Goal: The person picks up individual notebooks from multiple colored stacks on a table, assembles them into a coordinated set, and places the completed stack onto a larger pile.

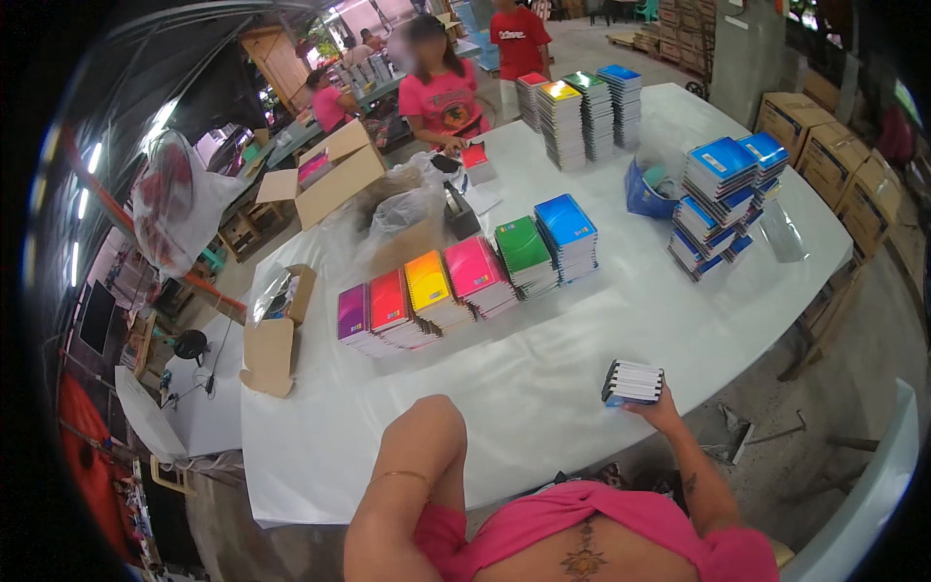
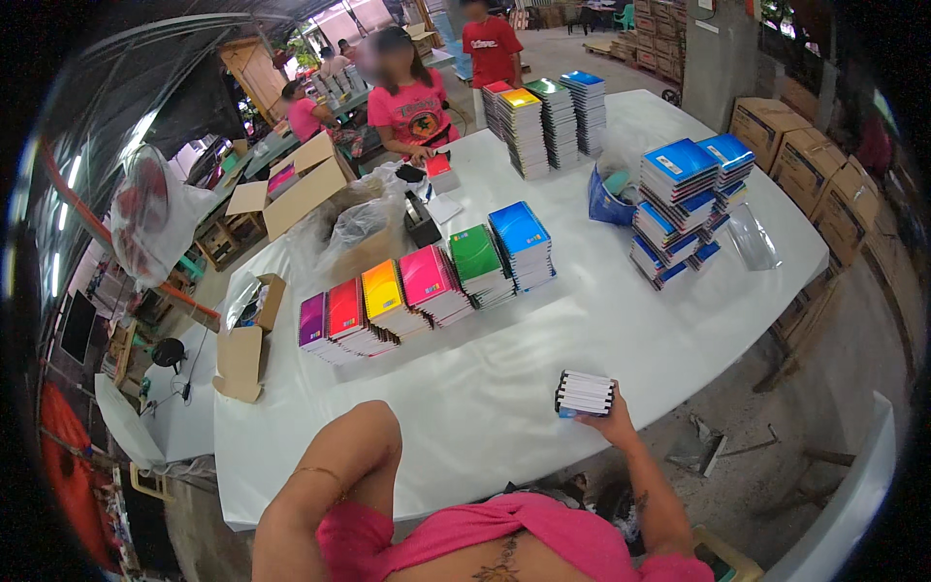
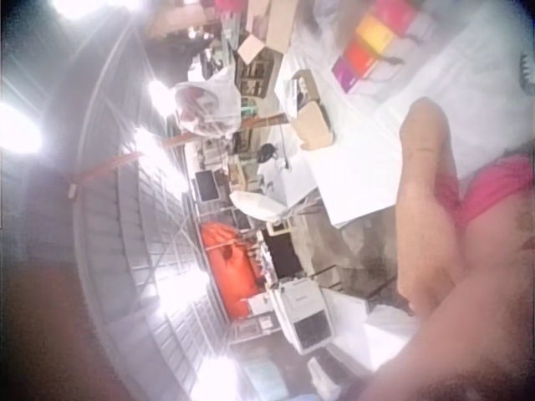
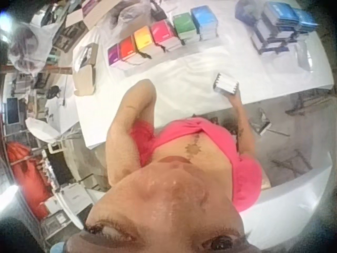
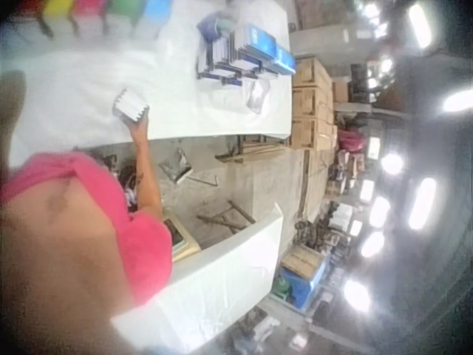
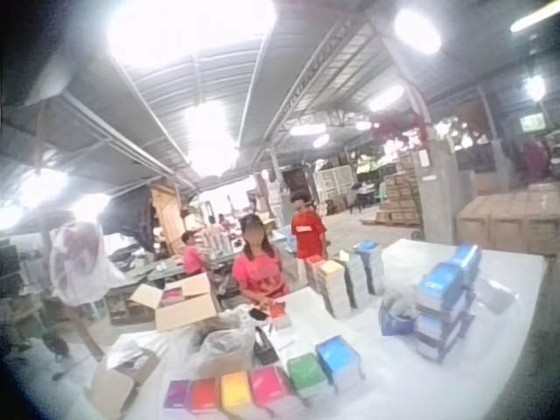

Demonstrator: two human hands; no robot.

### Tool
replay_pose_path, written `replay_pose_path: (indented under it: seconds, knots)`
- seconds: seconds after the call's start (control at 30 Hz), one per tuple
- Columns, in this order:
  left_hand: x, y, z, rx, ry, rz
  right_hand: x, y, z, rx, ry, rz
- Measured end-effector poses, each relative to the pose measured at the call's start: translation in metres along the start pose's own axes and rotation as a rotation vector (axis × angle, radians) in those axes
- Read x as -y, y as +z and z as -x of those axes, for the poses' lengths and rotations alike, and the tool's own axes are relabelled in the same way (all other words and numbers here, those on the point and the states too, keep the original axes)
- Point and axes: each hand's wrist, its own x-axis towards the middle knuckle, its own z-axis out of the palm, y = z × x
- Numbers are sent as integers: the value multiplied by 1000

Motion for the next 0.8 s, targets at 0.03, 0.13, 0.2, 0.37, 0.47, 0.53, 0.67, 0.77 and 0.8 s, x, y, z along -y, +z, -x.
replay_pose_path:
  seconds: [0.03, 0.13, 0.2, 0.37, 0.47, 0.53, 0.67, 0.77, 0.8]
  knots:
    - [2, 0, 2, -6, 10, -1, 0, -4, 2, -12, 1, 5]
    - [-4, -2, -13, 2, -32, -19, 3, 8, -6, 19, -2, -52]
    - [2, -3, -7, -16, 0, -11, -1, 1, -3, 7, 4, -22]
    - [11, -6, -5, -52, 41, -16, 10, 1, -1, 5, -16, -13]
    - [21, -3, -1, -139, 80, -15, -2, 6, -5, 23, 17, -60]
    - [34, 10, 24, -255, 88, 109, -19, -1, -10, 79, 45, -65]
    - [149, 81, 62, -830, -818, -86, -79, -34, -11, 47, -300, 448]
    - [244, 216, 106, -598, -1125, -702, -71, -32, -1, 20, -227, 299]
    - [258, 256, 134, -355, -1236, -610, -69, -29, 0, 27, -222, 289]
